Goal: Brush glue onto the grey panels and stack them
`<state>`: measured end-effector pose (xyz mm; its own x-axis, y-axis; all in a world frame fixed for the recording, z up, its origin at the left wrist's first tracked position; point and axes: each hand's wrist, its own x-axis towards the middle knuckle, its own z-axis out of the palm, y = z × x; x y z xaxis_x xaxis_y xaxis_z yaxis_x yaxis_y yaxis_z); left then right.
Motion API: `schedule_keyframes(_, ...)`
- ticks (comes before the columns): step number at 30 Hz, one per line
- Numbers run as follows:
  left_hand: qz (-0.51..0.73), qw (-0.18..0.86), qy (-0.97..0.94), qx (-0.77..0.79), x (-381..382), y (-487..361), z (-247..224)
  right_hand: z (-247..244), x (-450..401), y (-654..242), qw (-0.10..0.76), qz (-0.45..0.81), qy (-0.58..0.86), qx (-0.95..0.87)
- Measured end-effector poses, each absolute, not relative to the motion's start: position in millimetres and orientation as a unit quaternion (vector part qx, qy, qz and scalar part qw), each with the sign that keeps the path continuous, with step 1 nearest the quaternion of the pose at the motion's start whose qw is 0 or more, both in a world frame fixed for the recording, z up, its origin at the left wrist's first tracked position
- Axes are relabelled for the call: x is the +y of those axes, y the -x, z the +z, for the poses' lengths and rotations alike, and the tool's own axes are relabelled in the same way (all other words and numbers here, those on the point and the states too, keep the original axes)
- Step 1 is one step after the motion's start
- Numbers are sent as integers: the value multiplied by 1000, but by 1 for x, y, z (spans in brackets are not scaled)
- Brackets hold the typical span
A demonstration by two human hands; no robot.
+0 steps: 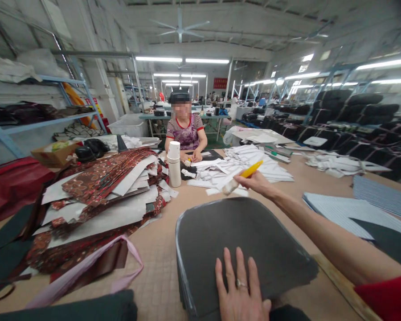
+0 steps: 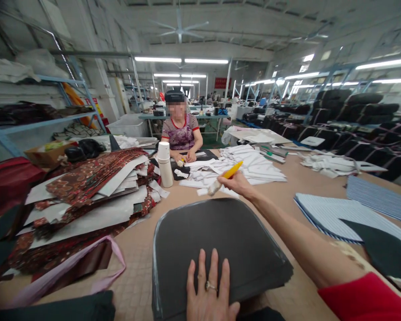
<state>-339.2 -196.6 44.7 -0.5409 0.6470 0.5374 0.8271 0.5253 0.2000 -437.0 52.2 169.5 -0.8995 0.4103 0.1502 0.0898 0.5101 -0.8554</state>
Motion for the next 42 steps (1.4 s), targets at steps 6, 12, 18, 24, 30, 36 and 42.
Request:
schedule_keyframes(6, -194, 204, 437, -854, -201, 342, 54, 151, 55, 440, 153, 476, 172, -849)
schedule_keyframes(12, -179, 222, 439, -852, -201, 341, 52, 156, 97, 398, 211, 414, 263, -846)
schedule_keyframes(18, -115, 236, 456, -850, -204, 344, 54, 146, 85, 410, 221, 416, 251, -846)
schedule_keyframes(24, -116, 227, 457, -852, -204, 345, 55, 148, 97, 379, 270, 344, 333, -836)
schedule_keyframes(30, -108, 218, 463, -852, -205, 347, 57, 149, 90, 368, 274, 342, 309, -844)
schedule_keyframes(36, -97, 215, 469, -851, -206, 347, 62, 152, 85, 360, 304, 316, 335, -834)
schedule_keyframes(42, -92, 215, 477, -847, -209, 349, 69, 156, 68, 329, 281, 314, 313, -851)
